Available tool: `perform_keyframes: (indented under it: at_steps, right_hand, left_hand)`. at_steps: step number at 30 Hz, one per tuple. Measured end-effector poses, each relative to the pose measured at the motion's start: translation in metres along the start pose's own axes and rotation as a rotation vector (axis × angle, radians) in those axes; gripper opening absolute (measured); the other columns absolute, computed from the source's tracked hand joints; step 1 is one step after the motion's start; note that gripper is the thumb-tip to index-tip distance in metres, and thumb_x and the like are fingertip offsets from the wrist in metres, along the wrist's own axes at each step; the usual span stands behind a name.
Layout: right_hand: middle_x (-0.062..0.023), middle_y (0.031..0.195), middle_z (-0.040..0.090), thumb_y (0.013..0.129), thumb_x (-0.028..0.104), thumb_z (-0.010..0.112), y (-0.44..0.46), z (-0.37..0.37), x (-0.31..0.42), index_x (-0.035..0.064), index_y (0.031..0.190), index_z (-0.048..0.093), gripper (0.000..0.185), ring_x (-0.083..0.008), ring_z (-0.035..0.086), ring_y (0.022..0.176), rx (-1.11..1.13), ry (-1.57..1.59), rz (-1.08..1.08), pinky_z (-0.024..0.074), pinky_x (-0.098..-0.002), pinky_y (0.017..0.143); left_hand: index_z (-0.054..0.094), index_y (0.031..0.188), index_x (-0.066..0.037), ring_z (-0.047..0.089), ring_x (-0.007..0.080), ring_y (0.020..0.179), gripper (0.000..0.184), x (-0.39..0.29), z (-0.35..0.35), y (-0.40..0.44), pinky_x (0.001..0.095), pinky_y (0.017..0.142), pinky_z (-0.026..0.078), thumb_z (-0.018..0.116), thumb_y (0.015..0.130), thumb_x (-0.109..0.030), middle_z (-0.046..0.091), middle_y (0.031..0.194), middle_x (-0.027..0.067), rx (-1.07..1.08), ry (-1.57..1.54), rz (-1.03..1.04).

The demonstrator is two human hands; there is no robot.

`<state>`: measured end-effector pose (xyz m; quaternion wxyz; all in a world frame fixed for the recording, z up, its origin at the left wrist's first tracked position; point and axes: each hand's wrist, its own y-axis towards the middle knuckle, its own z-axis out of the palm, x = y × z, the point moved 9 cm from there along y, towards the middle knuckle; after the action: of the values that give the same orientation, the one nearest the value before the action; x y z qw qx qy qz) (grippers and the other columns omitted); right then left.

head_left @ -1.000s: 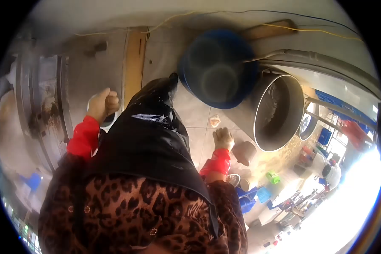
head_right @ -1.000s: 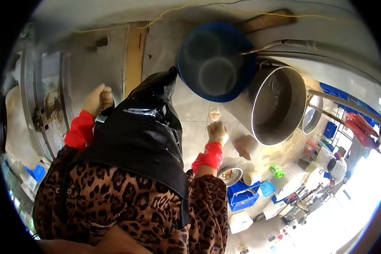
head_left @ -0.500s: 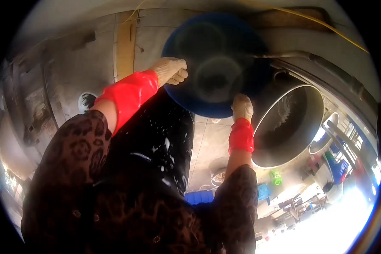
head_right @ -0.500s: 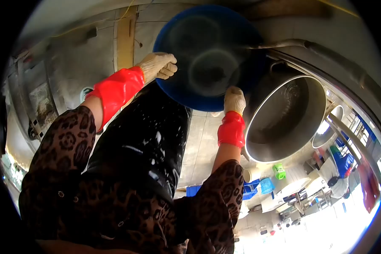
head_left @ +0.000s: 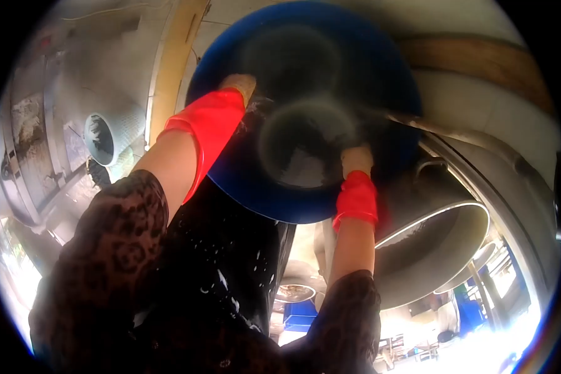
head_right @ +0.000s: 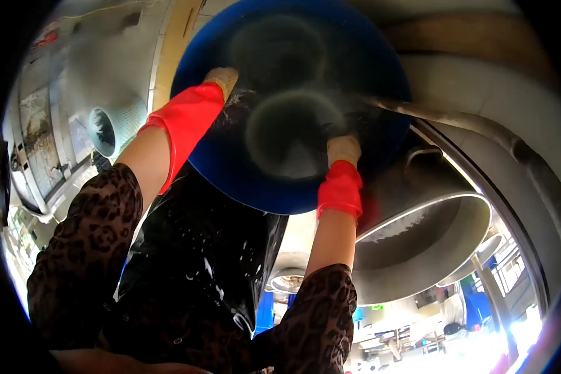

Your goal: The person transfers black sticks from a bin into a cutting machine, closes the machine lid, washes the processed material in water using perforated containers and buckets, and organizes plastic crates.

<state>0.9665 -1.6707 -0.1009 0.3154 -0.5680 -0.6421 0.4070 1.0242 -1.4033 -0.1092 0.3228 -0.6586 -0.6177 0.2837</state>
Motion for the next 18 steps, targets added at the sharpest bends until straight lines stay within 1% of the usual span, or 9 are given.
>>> perform_keyframes:
  at_steps: [1, 2, 5, 10, 11, 13, 14, 16, 18]
  right_hand:
    - [-0.0175, 0.105, 0.052, 0.076, 0.025, 0.048, 0.006, 0.013, 0.005, 0.0014, 0.105, 0.052, 0.037, -0.0295, 0.05, 0.097, 0.111, -0.155, -0.083, 0.0393, -0.0337, 0.083]
    - [-0.0175, 0.105, 0.052, 0.076, 0.025, 0.048, 0.012, 0.017, 0.004, 0.0014, 0.105, 0.052, 0.037, -0.0295, 0.05, 0.097, 0.122, -0.162, -0.087, 0.0393, -0.0337, 0.083]
    - [-0.0173, 0.103, 0.053, 0.077, 0.019, 0.046, 0.024, 0.037, -0.01, 0.0036, 0.103, 0.054, 0.031, -0.0284, 0.051, 0.097, 0.18, -0.022, 0.05, 0.0396, -0.034, 0.083]
    - [-0.0172, 0.099, 0.055, 0.077, 0.022, 0.045, 0.026, 0.048, -0.018, 0.0049, 0.096, 0.058, 0.028, -0.0284, 0.052, 0.094, -0.211, 0.003, 0.081, 0.0425, -0.0362, 0.078]
    - [-0.0172, 0.099, 0.055, 0.077, 0.022, 0.045, 0.023, 0.044, -0.017, 0.0049, 0.096, 0.058, 0.028, -0.0284, 0.052, 0.094, -0.205, -0.008, 0.088, 0.0425, -0.0362, 0.078]
    - [-0.0197, 0.093, 0.056, 0.076, 0.026, 0.045, 0.02, 0.055, -0.009, 0.004, 0.093, 0.056, 0.03, -0.0315, 0.053, 0.09, 0.0, 0.097, 0.064, 0.0422, -0.0382, 0.076]
    - [-0.0197, 0.093, 0.056, 0.076, 0.026, 0.045, 0.009, 0.046, 0.0, 0.004, 0.093, 0.056, 0.03, -0.0315, 0.053, 0.09, 0.006, 0.089, 0.069, 0.0422, -0.0382, 0.076]
    - [-0.0206, 0.09, 0.057, 0.075, 0.028, 0.044, -0.03, 0.029, 0.001, 0.0039, 0.092, 0.053, 0.031, -0.0344, 0.053, 0.087, -0.043, 0.497, 0.338, 0.0412, -0.0384, 0.076]
    - [-0.0211, 0.09, 0.056, 0.074, 0.028, 0.044, -0.047, 0.026, 0.01, 0.0024, 0.091, 0.052, 0.032, -0.0356, 0.053, 0.087, -0.112, 0.578, 0.36, 0.0407, -0.0386, 0.077]
  left_hand:
    - [0.061, 0.086, -0.004, 0.055, 0.0315, 0.088, 0.021, -0.004, 0.016, 0.012, 0.0373, 0.073, 0.045, 0.05, 0.071, -0.013, 0.056, 0.094, 0.0187, 0.075, 0.055, 0.048]
    - [0.061, 0.086, -0.004, 0.055, 0.0315, 0.088, 0.021, -0.008, 0.027, 0.017, 0.0373, 0.073, 0.045, 0.05, 0.071, -0.013, 0.056, 0.094, 0.0187, 0.086, 0.047, 0.046]
    - [0.061, 0.087, -0.005, 0.055, 0.031, 0.088, 0.022, -0.007, 0.028, 0.046, 0.0372, 0.074, 0.044, 0.052, 0.071, -0.016, 0.056, 0.094, 0.0183, -0.14, 0.31, 0.005]
    - [0.061, 0.089, -0.006, 0.055, 0.0301, 0.088, 0.025, -0.013, 0.022, 0.064, 0.037, 0.076, 0.043, 0.053, 0.07, -0.021, 0.056, 0.094, 0.0177, -0.549, 0.723, -0.042]
    - [0.061, 0.089, -0.007, 0.055, 0.0299, 0.088, 0.026, -0.015, 0.02, 0.066, 0.0369, 0.076, 0.043, 0.054, 0.069, -0.022, 0.057, 0.094, 0.0176, -0.633, 0.799, -0.055]
    - [0.061, 0.089, -0.007, 0.055, 0.0296, 0.088, 0.027, -0.025, 0.022, 0.064, 0.0368, 0.077, 0.042, 0.055, 0.069, -0.024, 0.057, 0.093, 0.0173, -0.801, 0.949, -0.083]
    - [0.061, 0.09, -0.008, 0.055, 0.0294, 0.088, 0.028, -0.024, 0.025, 0.063, 0.0368, 0.077, 0.042, 0.055, 0.069, -0.025, 0.057, 0.093, 0.0172, -0.884, 1.027, -0.102]
    - [0.061, 0.09, -0.008, 0.055, 0.029, 0.089, 0.029, -0.018, 0.029, 0.058, 0.0367, 0.078, 0.041, 0.056, 0.068, -0.027, 0.057, 0.093, 0.017, -1.051, 1.19, -0.143]
    - [0.06, 0.091, -0.009, 0.055, 0.0287, 0.089, 0.03, -0.029, 0.025, 0.053, 0.0367, 0.079, 0.041, 0.057, 0.068, -0.029, 0.057, 0.093, 0.0167, -1.223, 1.37, -0.194]
